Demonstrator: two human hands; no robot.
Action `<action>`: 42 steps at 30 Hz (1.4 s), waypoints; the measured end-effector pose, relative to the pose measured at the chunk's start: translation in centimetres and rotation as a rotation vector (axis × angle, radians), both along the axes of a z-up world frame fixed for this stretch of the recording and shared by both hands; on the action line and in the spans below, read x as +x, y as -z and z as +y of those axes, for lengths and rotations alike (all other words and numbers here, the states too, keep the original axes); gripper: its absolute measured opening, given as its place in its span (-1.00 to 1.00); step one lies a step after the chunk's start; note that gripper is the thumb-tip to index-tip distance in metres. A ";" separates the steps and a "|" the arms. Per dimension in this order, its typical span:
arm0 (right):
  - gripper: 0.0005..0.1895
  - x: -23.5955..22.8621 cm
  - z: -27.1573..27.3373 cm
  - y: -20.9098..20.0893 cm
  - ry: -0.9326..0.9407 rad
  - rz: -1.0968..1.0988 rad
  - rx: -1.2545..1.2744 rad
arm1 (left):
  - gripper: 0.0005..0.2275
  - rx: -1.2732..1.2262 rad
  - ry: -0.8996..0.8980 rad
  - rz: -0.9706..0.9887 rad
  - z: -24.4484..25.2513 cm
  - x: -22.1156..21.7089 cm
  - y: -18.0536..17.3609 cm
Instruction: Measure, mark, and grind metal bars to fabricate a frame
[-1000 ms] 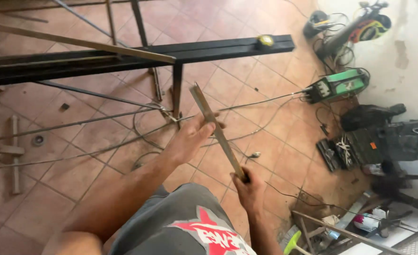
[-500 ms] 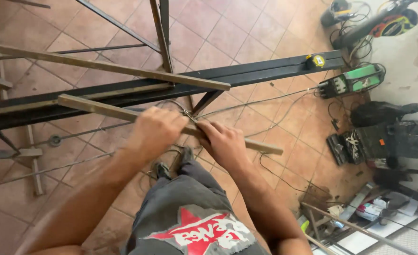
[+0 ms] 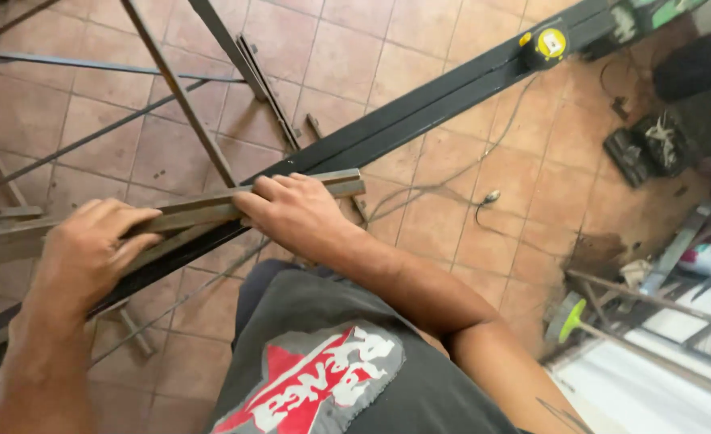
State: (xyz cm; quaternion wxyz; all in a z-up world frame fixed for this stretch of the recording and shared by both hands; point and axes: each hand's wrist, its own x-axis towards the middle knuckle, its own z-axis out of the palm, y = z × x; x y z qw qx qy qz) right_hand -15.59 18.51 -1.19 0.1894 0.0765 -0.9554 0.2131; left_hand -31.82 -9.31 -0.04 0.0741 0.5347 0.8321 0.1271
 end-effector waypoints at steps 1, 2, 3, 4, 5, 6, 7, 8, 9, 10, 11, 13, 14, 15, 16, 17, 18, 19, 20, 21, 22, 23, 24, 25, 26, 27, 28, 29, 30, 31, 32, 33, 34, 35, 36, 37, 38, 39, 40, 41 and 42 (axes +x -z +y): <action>-0.85 0.0 -0.3 0.2 0.000 0.010 0.013 | -0.71 -0.024 0.001 -0.007 -0.5 -0.4 0.3; -0.85 -0.1 -0.3 0.1 0.012 -0.016 -0.013 | -0.71 -0.050 0.013 -0.032 -0.3 -0.7 0.1; -0.88 -0.6 -0.1 0.1 0.008 0.019 0.001 | -0.72 -0.043 0.012 -0.071 0.1 -1.3 0.2; -0.91 -1.0 0.1 0.0 0.003 0.054 0.014 | -0.72 -0.036 0.011 -0.109 0.4 -1.9 0.2; -0.91 -1.2 0.1 0.4 0.018 0.066 0.023 | -0.72 -0.029 0.026 -0.098 0.8 -2.3 0.5; -0.92 -1.5 0.1 0.6 0.071 0.066 0.041 | -0.69 -0.069 -0.002 -0.085 1.1 -2.8 0.8; -0.93 -1.0 -0.5 0.8 0.120 0.049 0.043 | -0.67 -0.125 -0.034 -0.089 0.8 -2.5 0.9; -0.93 -1.4 -0.3 1.1 0.132 0.042 0.037 | -0.67 -0.133 -0.023 -0.094 1.0 -3.3 1.5; -0.90 -1.3 -0.5 1.4 0.155 0.036 0.037 | -0.68 -0.088 -0.012 -0.061 0.7 -3.4 2.1; -0.86 -1.2 -0.8 1.8 0.179 0.030 0.037 | -0.69 -0.043 -0.002 -0.029 0.3 -3.6 2.8; -0.86 -1.2 -0.9 1.9 0.189 0.030 0.044 | -0.69 -0.037 0.009 -0.029 0.3 -3.7 3.2; -0.85 -1.2 -1.2 2.0 0.185 -0.014 0.019 | -0.70 -0.020 0.026 -0.001 0.1 -3.7 3.6; -0.85 -1.6 -0.7 2.1 0.192 -0.013 0.022 | -0.70 -0.018 0.033 0.000 0.7 -4.3 3.8; -0.86 -1.6 -0.9 2.1 0.204 -0.010 0.015 | -0.69 -0.022 0.038 0.005 0.6 -4.2 3.7; -0.88 -1.5 -1.0 2.2 0.217 -0.007 0.009 | -0.67 -0.026 0.044 0.011 0.4 -4.1 3.7; -0.88 -1.3 -1.1 2.4 0.219 -0.013 0.002 | -0.67 -0.034 0.046 0.006 0.4 -3.9 3.6; -0.89 -1.1 -1.2 2.5 0.215 -0.042 -0.014 | -0.68 -0.035 0.040 -0.027 0.5 -3.7 3.5; -0.89 -1.2 -1.0 2.6 0.212 -0.062 -0.023 | -0.68 -0.029 0.035 -0.051 0.9 -3.7 3.4; -0.89 -1.3 -0.9 2.7 0.216 -0.059 -0.023 | -0.68 -0.029 0.039 -0.048 0.7 -3.9 3.8; -0.92 -1.2 -0.9 2.8 0.223 -0.048 -0.040 | -0.64 -0.064 0.044 -0.025 0.5 -3.9 4.1; -0.93 -1.1 -1.0 3.0 0.230 -0.037 -0.056 | -0.60 -0.100 0.050 -0.002 0.3 -3.9 4.4; -0.93 -1.0 -0.9 2.7 0.230 -0.044 -0.065 | -0.60 -0.109 0.050 -0.007 0.2 -3.6 4.5; -0.93 -0.9 -0.9 2.5 0.232 -0.023 -0.084 | -0.62 -0.098 0.047 0.029 0.0 -3.3 4.6; -0.93 -1.0 -0.6 2.4 0.236 0.003 -0.099 | -0.64 -0.082 0.046 0.071 0.1 -3.2 4.9; -0.93 -0.9 -0.7 2.4 0.239 0.002 -0.103 | -0.64 -0.086 0.048 0.070 0.1 -2.8 4.5; -0.92 -0.9 -0.7 2.4 0.246 0.007 -0.103 | -0.66 -0.060 0.032 0.057 0.3 -2.5 4.3; -0.91 -0.9 -0.8 2.4 0.254 0.012 -0.104 | -0.67 -0.034 0.016 0.044 0.4 -2.3 4.0; -0.91 -0.9 -0.8 2.4 0.258 0.008 -0.108 | -0.67 -0.038 0.020 0.041 0.4 -2.4 4.2; -0.90 -0.9 -0.8 2.4 0.269 0.019 -0.109 | -0.67 -0.042 0.029 0.047 0.3 -2.6 4.4; -0.89 -1.0 -0.9 2.5 0.273 0.034 -0.111 | -0.67 -0.047 0.032 0.058 0.0 -2.7 4.5; -0.89 -0.8 -1.1 2.5 0.271 0.034 -0.117 | -0.67 -0.052 0.030 0.059 -0.1 -2.5 4.3; -0.89 -0.8 -1.1 2.5 0.271 0.041 -0.117 | -0.67 -0.036 0.038 0.048 0.0 -2.5 4.3; -0.88 -0.7 -1.1 2.5 0.272 0.048 -0.118 | -0.68 -0.020 0.046 0.037 0.2 -2.6 4.3; -0.88 -0.7 -1.0 2.6 0.276 0.049 -0.119 | -0.68 -0.021 0.050 0.038 0.2 -2.7 4.4; -0.89 -0.7 -1.0 2.7 0.276 0.067 -0.125 | -0.69 -0.007 0.056 0.055 0.1 -2.7 4.5; -0.89 -0.6 -1.1 2.8 0.275 0.084 -0.132 | -0.70 0.005 0.061 0.071 0.0 -2.6 4.5; -0.89 -0.5 -1.1 2.7 0.279 0.082 -0.134 | -0.70 0.003 0.065 0.069 0.0 -2.6 4.6; -0.90 -0.5 -1.1 2.8 0.280 0.094 -0.137 | -0.71 0.011 0.054 0.064 -0.1 -2.5 4.7; -0.90 -0.5 -1.1 2.8 0.280 0.106 -0.140 | -0.72 0.018 0.044 0.058 -0.2 -2.4 4.8; -0.90 -0.6 -1.1 2.7 0.278 0.105 -0.143 | -0.72 0.016 0.042 0.058 -0.2 -2.4 4.8; -0.90 -0.6 -1.1 2.7 0.285 0.106 -0.137 | -0.69 0.015 0.032 0.023 -0.3 -2.4 4.9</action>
